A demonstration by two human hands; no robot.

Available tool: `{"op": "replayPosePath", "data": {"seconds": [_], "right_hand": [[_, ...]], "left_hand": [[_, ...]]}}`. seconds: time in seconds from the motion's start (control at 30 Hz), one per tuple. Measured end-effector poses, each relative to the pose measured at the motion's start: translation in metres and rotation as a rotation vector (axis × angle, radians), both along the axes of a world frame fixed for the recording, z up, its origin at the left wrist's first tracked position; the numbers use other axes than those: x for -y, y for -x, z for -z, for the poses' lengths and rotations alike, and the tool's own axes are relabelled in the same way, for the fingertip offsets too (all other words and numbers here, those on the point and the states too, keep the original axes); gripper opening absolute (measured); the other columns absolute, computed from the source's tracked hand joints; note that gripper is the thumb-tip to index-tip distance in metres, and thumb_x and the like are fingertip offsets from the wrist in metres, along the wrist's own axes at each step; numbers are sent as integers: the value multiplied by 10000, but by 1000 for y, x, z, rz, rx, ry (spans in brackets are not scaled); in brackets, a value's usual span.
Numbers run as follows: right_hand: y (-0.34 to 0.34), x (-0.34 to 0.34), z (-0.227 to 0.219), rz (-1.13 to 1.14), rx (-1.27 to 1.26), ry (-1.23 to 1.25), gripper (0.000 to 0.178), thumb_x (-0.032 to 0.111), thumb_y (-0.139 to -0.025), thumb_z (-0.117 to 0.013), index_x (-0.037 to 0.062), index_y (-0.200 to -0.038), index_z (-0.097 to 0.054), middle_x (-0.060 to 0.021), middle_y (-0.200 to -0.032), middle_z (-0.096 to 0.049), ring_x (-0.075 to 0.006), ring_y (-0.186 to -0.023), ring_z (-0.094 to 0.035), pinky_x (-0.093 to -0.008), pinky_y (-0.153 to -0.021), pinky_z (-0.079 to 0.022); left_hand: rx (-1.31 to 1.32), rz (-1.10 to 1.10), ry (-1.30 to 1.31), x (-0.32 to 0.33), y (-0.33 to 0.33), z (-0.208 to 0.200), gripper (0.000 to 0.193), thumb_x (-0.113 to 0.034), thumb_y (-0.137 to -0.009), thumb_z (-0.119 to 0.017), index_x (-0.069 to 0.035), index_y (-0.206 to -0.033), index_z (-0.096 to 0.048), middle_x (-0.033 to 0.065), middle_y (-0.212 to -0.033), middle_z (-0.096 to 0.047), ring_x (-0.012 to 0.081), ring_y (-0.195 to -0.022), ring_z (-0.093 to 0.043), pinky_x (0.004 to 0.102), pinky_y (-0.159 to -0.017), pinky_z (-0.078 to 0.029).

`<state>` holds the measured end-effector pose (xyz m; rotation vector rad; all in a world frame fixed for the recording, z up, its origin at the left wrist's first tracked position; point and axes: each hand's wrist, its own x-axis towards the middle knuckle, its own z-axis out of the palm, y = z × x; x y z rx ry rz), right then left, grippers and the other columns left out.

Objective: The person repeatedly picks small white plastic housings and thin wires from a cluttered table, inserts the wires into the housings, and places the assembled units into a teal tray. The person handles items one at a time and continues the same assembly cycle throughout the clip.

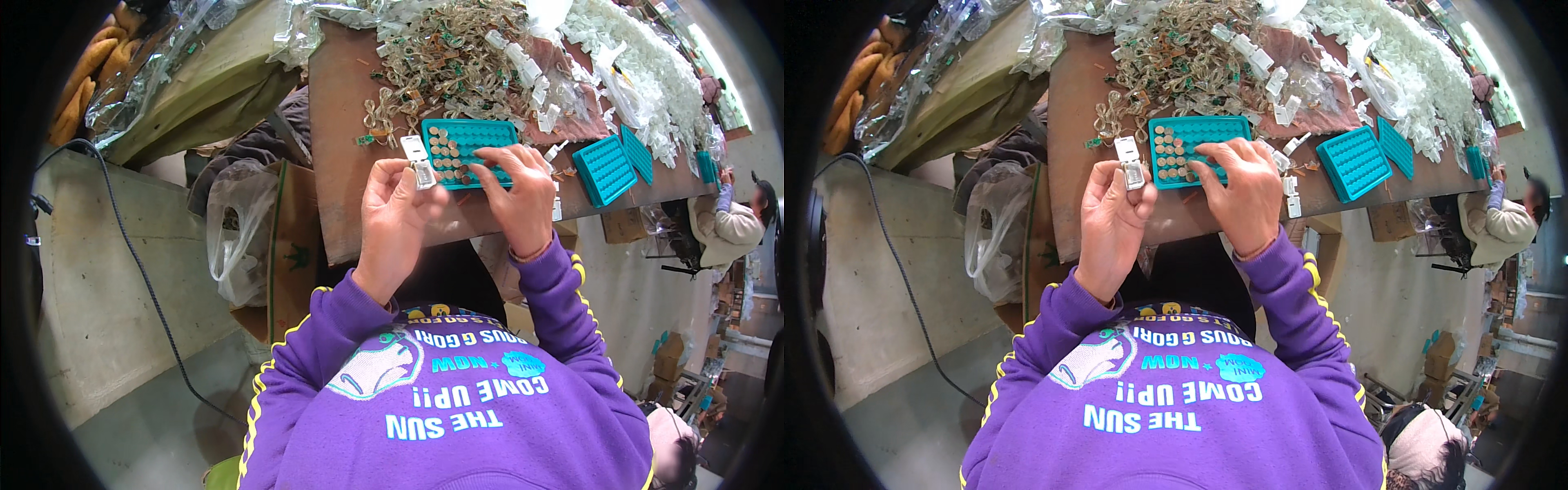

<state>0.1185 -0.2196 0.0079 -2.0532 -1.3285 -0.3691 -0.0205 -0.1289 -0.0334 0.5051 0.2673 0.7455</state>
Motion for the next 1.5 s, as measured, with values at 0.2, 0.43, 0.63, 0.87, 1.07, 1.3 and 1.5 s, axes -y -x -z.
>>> {"op": "replayPosePath", "data": {"seconds": [0.2,0.43,0.63,0.87,1.07,1.3,1.5], "right_hand": [[-11,-7,16,-67,28,84,116,143,-741,-754,91,-821,-686,-53,-842,-613,-280,-839,-587,-386,-753,-464],[-33,-32,7,-212,-312,17,115,59,-742,-711,21,-837,-659,-135,-789,-670,-303,-704,-667,-365,-661,-532],[-52,-65,9,-359,-122,184,123,95,-765,-679,41,-872,-705,-127,-829,-665,-314,-777,-653,-386,-703,-526],[-41,-62,-6,-335,-110,108,95,85,-781,-680,42,-861,-707,-119,-822,-663,-297,-748,-659,-362,-675,-533],[-7,-30,-33,-473,-268,-8,86,18,-760,-716,22,-841,-690,-95,-808,-661,-233,-722,-668,-302,-638,-537],[12,-25,-26,-426,-79,-25,156,-2,-756,-692,44,-902,-663,-83,-853,-633,-241,-734,-660,-312,-636,-544],[10,-21,-32,-434,-120,-44,176,-22,-742,-705,46,-904,-697,-84,-842,-661,-227,-710,-663,-303,-622,-542]], "left_hand": [[-8,44,-53,-8,-8,5,119,-160,-1016,-508,-75,-1098,-492,83,-981,-632,47,-567,-410,170,-451,-316],[30,65,18,-12,-12,6,214,-171,-1006,-529,-28,-1162,-499,110,-1019,-635,135,-795,-582,238,-706,-492],[46,82,-21,-13,-11,7,230,-176,-1002,-538,-12,-1160,-505,119,-1047,-629,174,-935,-612,325,-882,-515],[70,46,-11,-12,-12,8,190,-148,-987,-567,-4,-1101,-516,106,-1022,-637,186,-957,-646,318,-859,-550],[39,21,-58,-10,-14,8,143,-130,-980,-579,-13,-1057,-547,75,-990,-643,140,-912,-642,309,-829,-558],[-16,-19,-104,-6,-15,7,119,-118,-976,-585,-15,-1031,-565,60,-980,-645,118,-856,-640,287,-802,-553],[-12,31,-75,-9,-13,5,147,-126,-964,-608,-6,-1041,-571,74,-962,-657,130,-834,-646,258,-764,-536]]}}
